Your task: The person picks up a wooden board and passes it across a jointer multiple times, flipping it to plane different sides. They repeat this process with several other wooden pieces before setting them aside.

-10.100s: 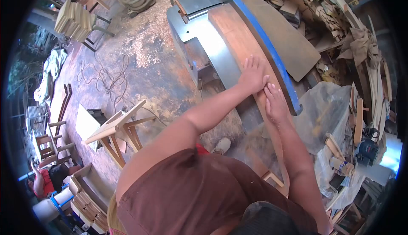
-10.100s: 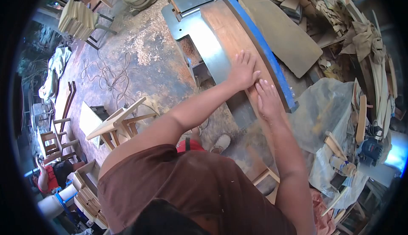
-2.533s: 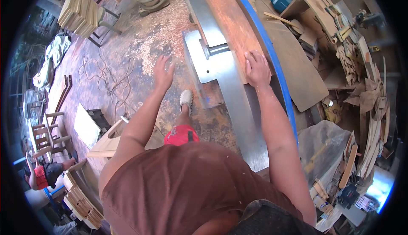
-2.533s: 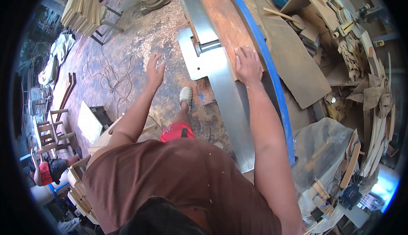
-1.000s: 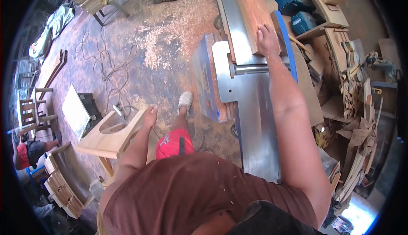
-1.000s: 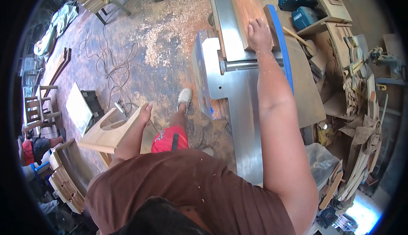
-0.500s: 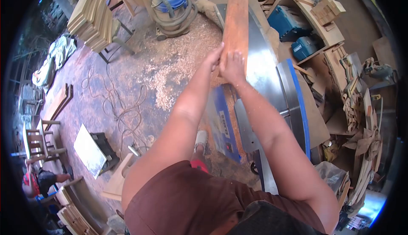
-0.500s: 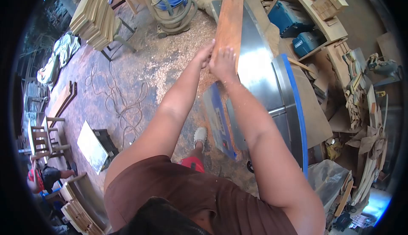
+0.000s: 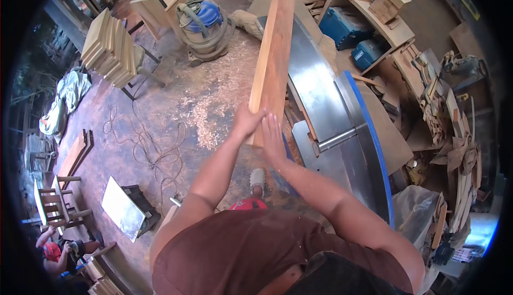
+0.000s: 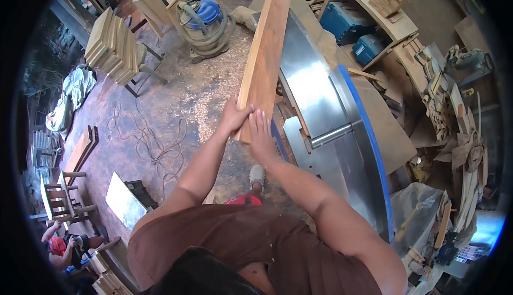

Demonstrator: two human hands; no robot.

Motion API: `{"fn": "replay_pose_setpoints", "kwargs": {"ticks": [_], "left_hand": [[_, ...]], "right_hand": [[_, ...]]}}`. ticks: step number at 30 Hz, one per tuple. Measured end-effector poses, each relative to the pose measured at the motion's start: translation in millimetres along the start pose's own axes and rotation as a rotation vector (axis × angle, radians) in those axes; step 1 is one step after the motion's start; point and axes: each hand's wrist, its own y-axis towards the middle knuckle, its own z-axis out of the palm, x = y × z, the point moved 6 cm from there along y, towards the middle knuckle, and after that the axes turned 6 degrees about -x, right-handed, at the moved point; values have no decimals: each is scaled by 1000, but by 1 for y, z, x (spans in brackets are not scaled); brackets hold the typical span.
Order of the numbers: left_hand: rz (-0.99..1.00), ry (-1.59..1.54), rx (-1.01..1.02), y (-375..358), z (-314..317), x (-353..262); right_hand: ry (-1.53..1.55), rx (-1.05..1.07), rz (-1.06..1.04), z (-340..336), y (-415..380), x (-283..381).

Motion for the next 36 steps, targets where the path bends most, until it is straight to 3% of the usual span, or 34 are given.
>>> {"fn": "replay_pose_setpoints", "kwargs": {"ticks": [4, 6, 8, 10, 12, 14, 17, 19, 21, 26, 28, 32, 36], "left_hand": [[2, 269, -33, -101, -18, -50], [29, 246, 23, -146, -11, -56], [242, 3, 50, -187, 4, -47], [179, -13, 133, -225, 9, -47], [520, -43, 112, -248, 15, -41], [479, 5, 221, -271, 29, -43], [633, -101, 261, -294, 58, -73], [744, 95, 261, -296, 64, -98], [760, 97, 274, -291, 67, -110], [779, 185, 310, -240, 59, -94], [774, 230, 99, -194, 35, -76], [533, 26, -6, -88, 7, -51], [-18, -543, 187, 28, 56, -47]], "right_hand": [[206, -68, 56, -39, -69, 30], [346, -205, 68, -70, -105, 39], [459, -210, 160, -92, -137, 45], [695, -252, 278, -110, -173, 50], [686, -333, 255, -124, -202, 53], [767, -347, 397, -146, -232, 49], [914, -341, 591, -178, -248, 49], [956, -370, 660, -194, -248, 51], [1203, -542, 628, -207, -245, 52], [1301, -603, 718, -215, -242, 61], [1311, -613, 785, -214, -244, 62], [1302, -656, 854, -213, -251, 63], [1284, -642, 924, -205, -262, 68]]}}
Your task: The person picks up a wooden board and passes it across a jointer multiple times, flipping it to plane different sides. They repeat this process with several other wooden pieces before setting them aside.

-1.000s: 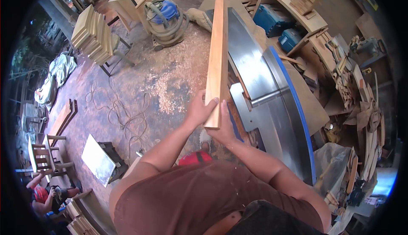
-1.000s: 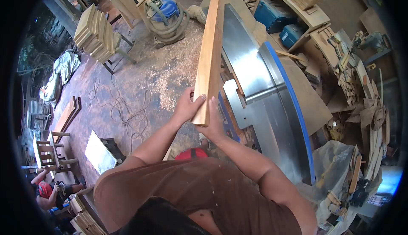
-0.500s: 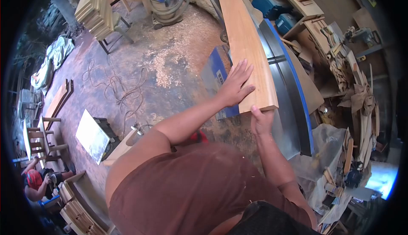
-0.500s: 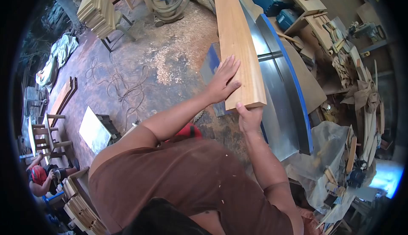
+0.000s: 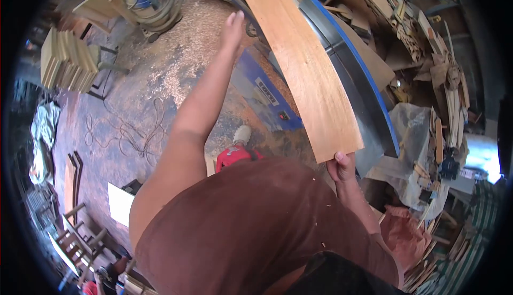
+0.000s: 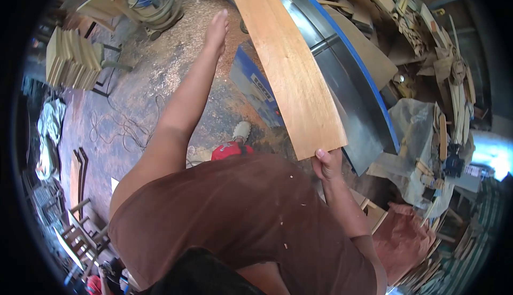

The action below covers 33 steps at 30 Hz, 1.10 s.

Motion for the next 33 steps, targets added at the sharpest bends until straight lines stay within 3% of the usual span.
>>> {"fn": "replay_pose_setpoints", "kwargs": {"ticks": [2, 5, 8, 12, 15, 17, 19, 22, 29, 32, 33], "left_hand": [[-357, -279, -5, 54, 27, 25], [-400, -456, 170, 108, 65, 34], [-515, -414, 124, 101, 76, 42], [-459, -465, 152, 71, 86, 57], [-465, -468, 84, 21, 88, 35], [-356, -418, 8, -11, 91, 3], [-304, -503, 124, -39, 99, -10], [-192, -533, 259, -69, 110, -34], [-110, -537, 362, -182, 136, -70], [-100, -576, 369, -244, 152, -70], [-77, -575, 367, -265, 157, -68]], "right_hand": [[-11, -20, 10, -5, -3, -6], [-56, -44, 25, -18, -4, -16], [-254, -41, 19, -52, -7, -24], [-288, -189, 40, -111, -25, -18], [-256, -303, -20, -131, -39, -14], [-170, -380, -97, -146, -37, -14], [-71, -612, -80, -190, -36, -35], [99, -712, -111, -235, -31, -63], [344, -480, -102, -289, -63, -81], [529, -356, -58, -290, -100, -49], [507, -405, -23, -305, -113, -46]]}}
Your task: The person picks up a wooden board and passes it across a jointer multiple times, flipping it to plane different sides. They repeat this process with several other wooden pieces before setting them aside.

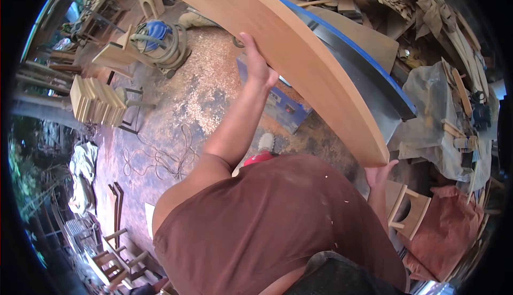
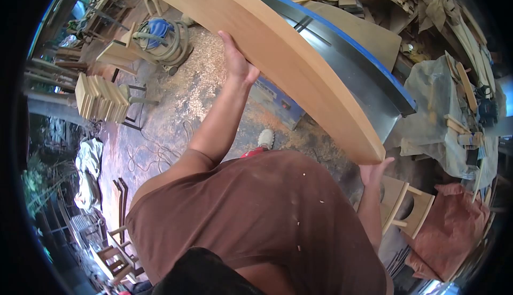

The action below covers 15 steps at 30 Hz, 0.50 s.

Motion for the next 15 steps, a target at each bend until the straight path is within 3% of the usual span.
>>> {"fn": "replay_pose_setpoints", "kwargs": {"ticks": [1, 5, 7, 9, 15], "left_hand": [[-27, -24, 26, -19, 11, 11], [-60, -30, 86, -89, 56, 55], [-126, -21, 129, -118, 69, 77], [-192, -15, 167, -143, 78, 97], [-333, 36, 300, -178, 96, 144]], "right_hand": [[-29, -56, 17, -20, -7, 11], [25, 91, 38, -93, -17, 63], [46, -87, 54, -136, -27, 86], [53, -46, 52, -172, -31, 105], [104, -44, -18, -223, -56, 136]]}}
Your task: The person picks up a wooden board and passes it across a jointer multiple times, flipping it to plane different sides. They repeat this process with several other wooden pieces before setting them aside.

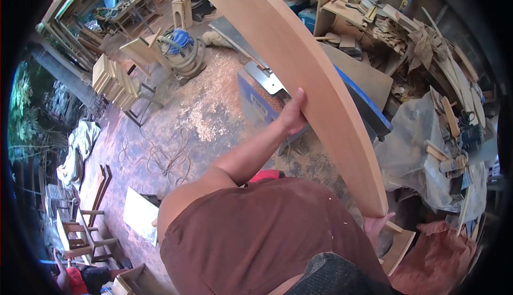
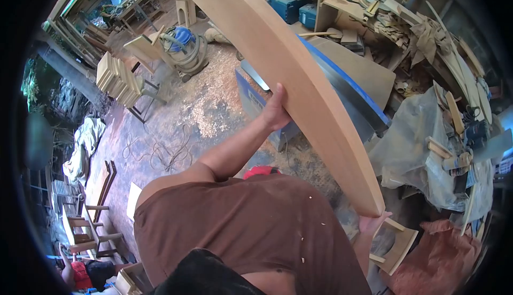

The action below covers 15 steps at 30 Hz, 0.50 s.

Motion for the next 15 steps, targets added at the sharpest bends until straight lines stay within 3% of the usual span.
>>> {"fn": "replay_pose_setpoints", "kwargs": {"ticks": [2, 5, 7, 9, 12, 14, 15], "left_hand": [[-61, 32, 108, 5, 10, 11], [-15, -11, 158, 16, 46, 20], [-55, -62, 161, 29, 63, 38], [-55, -88, 99, 30, 84, 51], [-31, -149, 70, 35, 130, 78], [-81, -204, 41, 33, 167, 99], [-130, -259, 2, 32, 187, 112]], "right_hand": [[40, -142, -37, -9, -18, 11], [63, -149, -199, -14, -47, 57], [-52, -354, -355, -20, -72, 112], [-343, -306, -442, -63, -93, 181], [-372, -232, -611, -60, -142, 286], [-421, 664, -990, 30, -191, 309], [-430, 681, -996, 22, -172, 326]]}}
